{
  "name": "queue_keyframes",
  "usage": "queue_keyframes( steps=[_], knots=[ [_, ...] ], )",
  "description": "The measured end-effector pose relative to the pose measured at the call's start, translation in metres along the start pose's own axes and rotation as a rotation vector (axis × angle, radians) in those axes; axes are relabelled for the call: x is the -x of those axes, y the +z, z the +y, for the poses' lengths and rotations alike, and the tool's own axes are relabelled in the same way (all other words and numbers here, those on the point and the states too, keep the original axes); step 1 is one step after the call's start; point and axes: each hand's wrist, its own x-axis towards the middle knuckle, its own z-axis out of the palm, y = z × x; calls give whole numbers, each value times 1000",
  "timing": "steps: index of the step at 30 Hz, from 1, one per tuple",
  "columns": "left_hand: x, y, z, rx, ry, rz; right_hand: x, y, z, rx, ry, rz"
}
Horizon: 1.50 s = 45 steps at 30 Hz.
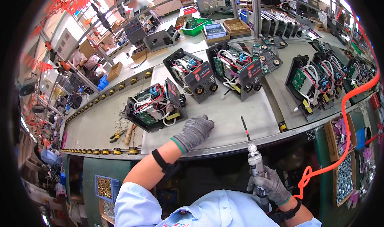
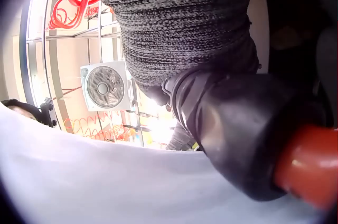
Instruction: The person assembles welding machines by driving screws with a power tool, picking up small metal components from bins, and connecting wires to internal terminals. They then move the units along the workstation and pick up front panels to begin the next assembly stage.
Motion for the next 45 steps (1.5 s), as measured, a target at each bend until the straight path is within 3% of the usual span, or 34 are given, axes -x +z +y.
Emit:
queue_keyframes(
  steps=[3,7,9,10,12,13,15,22,25,30,32,33,36,38,40,41,43,45],
  knots=[
    [2,1,2,26,45,3,-9,-5,1,9,-5,-45],
    [17,15,-6,82,-41,99,-22,-2,-2,46,27,-99],
    [37,19,-25,371,63,501,-31,-3,0,119,25,-206],
    [47,13,-27,372,73,492,-33,-1,0,110,25,-197],
    [66,3,-26,1618,-393,240,-36,8,-6,190,88,-253],
    [68,5,-24,1624,-389,237,-39,11,-7,198,100,-276],
    [74,9,-22,2124,-367,222,-48,10,-1,219,115,-297],
    [80,6,-16,2227,-325,196,-59,20,-2,253,159,-355],
    [80,3,-9,2161,-358,242,-60,24,-4,227,181,-357],
    [73,1,-10,1760,-455,280,-60,21,-9,177,196,-369],
    [72,-3,-8,1750,-387,253,-59,17,-14,-87,338,-559],
    [71,-6,-7,1740,-321,229,-55,17,-13,-92,339,-558],
    [61,-18,-1,1899,-356,152,-44,15,-13,-192,339,-501],
    [48,-14,-19,1357,-404,247,-41,12,-16,-202,248,-440],
    [29,-11,-25,595,-164,364,-38,5,-14,-210,227,-416],
    [21,-11,-24,594,-164,364,-37,1,-13,-225,210,-392],
    [1,-11,-16,93,-143,81,-35,-6,-10,-253,175,-363],
    [-16,-10,-10,42,-144,13,-30,-10,-7,-255,155,-332]
  ],
)
